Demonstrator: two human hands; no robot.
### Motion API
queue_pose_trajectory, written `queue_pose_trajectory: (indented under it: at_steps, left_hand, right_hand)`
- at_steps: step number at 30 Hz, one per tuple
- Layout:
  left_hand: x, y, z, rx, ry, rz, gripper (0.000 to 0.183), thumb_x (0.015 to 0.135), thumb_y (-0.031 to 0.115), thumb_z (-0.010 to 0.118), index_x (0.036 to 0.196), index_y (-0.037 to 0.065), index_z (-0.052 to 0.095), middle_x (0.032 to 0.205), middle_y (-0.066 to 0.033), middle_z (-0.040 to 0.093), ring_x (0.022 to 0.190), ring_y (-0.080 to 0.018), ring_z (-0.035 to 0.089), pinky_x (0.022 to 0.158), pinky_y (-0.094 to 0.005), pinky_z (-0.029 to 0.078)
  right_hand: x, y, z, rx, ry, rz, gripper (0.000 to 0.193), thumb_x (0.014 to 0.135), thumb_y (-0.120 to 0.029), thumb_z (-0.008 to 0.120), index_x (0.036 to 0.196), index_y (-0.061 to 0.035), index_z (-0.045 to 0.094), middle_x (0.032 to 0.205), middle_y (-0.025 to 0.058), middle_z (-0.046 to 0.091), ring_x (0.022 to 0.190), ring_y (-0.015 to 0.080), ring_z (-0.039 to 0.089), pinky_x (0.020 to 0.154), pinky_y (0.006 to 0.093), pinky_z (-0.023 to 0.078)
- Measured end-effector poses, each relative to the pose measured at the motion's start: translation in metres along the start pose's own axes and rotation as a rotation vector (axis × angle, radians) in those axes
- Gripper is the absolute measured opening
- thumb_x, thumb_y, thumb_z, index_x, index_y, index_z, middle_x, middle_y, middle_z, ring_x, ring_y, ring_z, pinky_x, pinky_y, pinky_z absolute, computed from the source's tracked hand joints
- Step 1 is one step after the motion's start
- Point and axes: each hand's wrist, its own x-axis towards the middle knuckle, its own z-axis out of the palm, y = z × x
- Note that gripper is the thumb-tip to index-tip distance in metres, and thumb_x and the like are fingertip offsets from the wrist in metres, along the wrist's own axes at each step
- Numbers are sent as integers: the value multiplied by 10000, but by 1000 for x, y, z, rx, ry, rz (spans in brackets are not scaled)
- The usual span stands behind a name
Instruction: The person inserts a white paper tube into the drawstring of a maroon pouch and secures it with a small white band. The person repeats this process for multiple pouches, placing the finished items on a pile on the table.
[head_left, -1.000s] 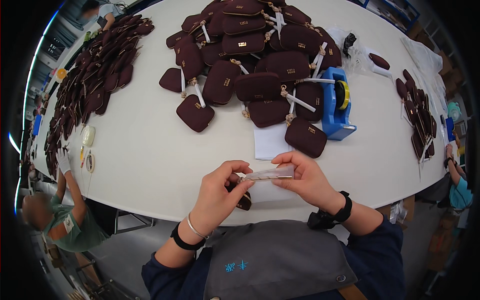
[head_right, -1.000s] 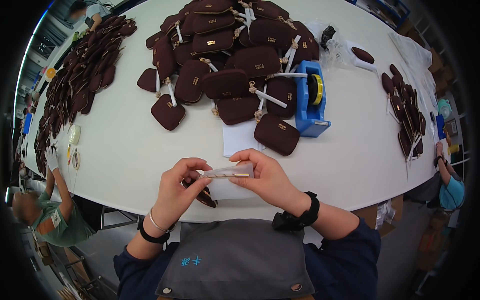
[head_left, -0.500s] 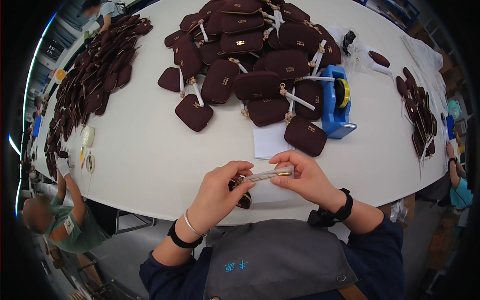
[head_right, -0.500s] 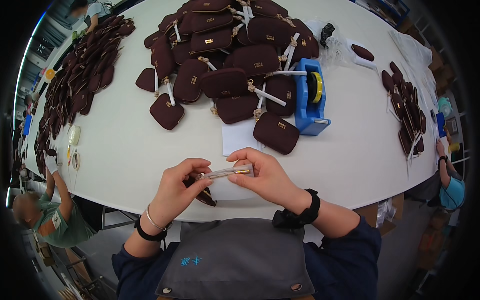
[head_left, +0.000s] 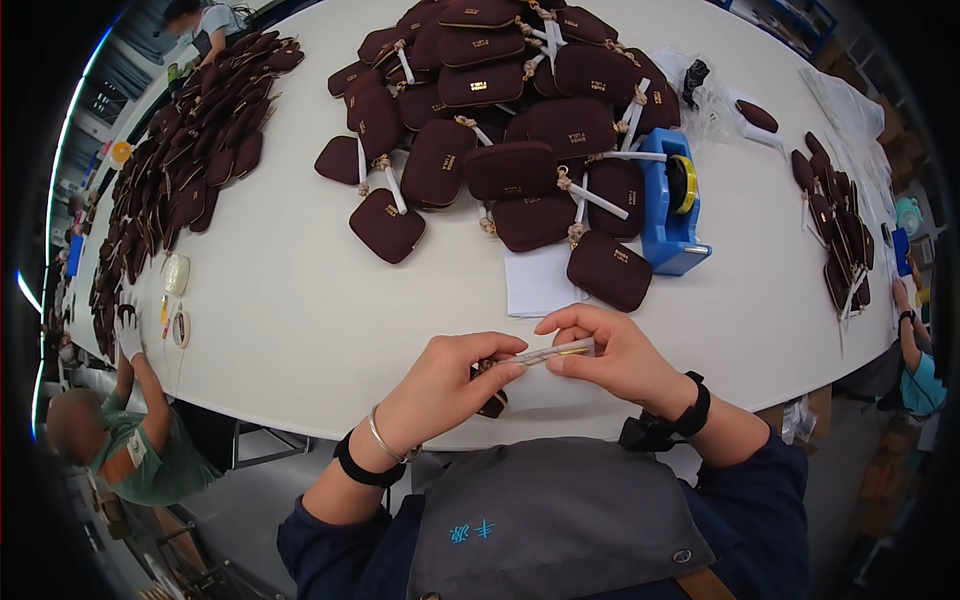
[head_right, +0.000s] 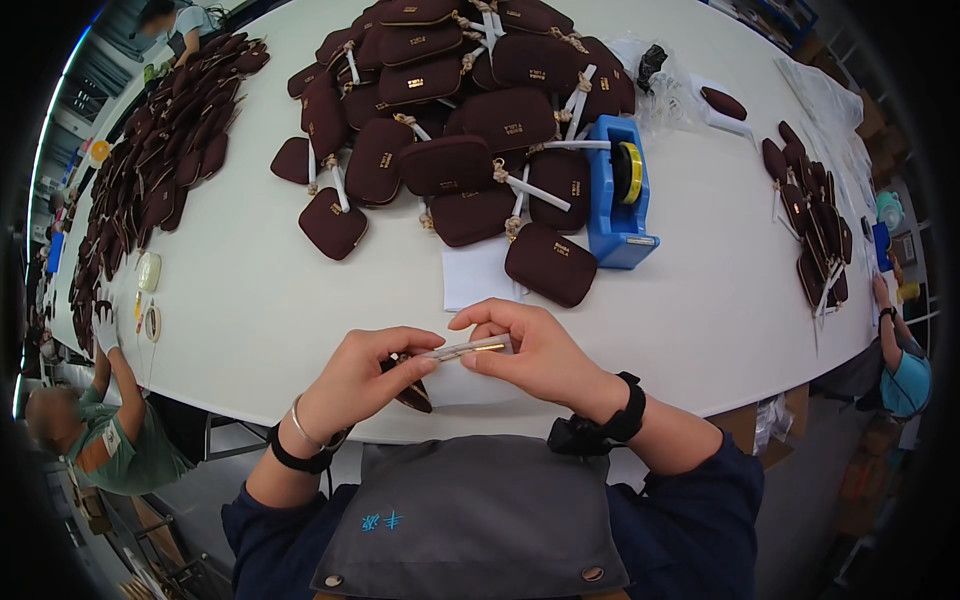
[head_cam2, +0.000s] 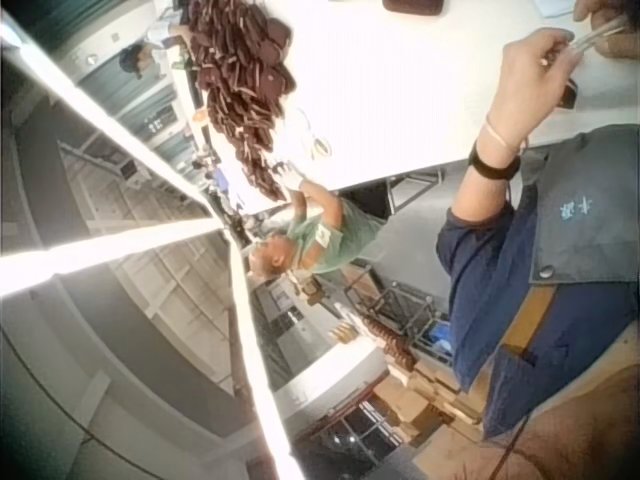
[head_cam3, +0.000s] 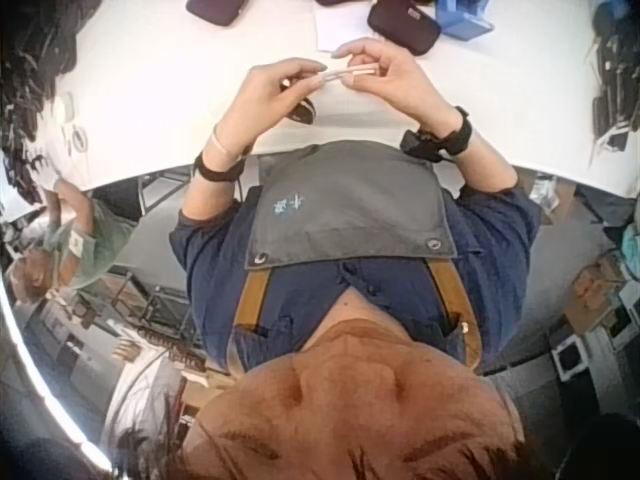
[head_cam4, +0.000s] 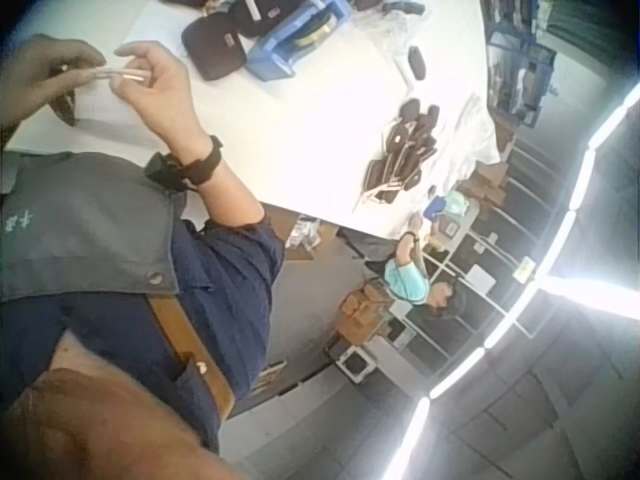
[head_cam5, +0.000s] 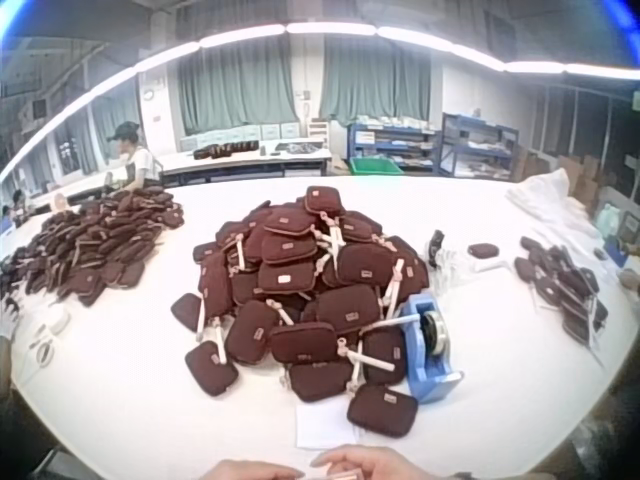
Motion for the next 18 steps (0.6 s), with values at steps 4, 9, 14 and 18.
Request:
queue_pose_trajectory:
  at_steps: [4, 9, 14, 18]
  left_hand:
    - [4, -5, 4, -91, -29, -50, 199, 910, 124, 660, 1027, -35, 689, 742, -44, 667, 639, -72, 620, 568, -226, 530]
    - [6, -8, 5, -124, -37, -98, 208, 919, 140, 658, 1006, -48, 685, 742, -48, 665, 620, -80, 632, 551, -233, 549]
    - [5, -14, -2, -274, -7, -154, 205, 910, 146, 661, 995, -37, 695, 723, -30, 664, 607, -65, 602, 538, -228, 511]
    - [4, -11, -4, -392, -20, -229, 207, 913, 150, 652, 1000, -33, 696, 713, -13, 657, 588, -47, 586, 516, -210, 494]
  right_hand:
    - [-1, 0, 0, 20, 0, 9, 332, 852, -68, 676, 1169, -14, 595, 789, -62, 547, 725, 4, 476, 668, 179, 384]
    - [-3, 0, -2, 1, -24, -4, 388, 864, -72, 673, 1231, -21, 557, 848, -44, 579, 774, 9, 505, 687, 188, 403]
    - [-4, 8, -21, 201, 7, -90, 436, 905, -20, 602, 1323, -25, 477, 1027, 51, 647, 926, 98, 607, 818, 261, 484]
    - [9, 10, -25, -660, 135, -632, 483, 830, 55, 606, 1290, -26, 484, 1123, 179, 627, 1002, 311, 623, 866, 381, 500]
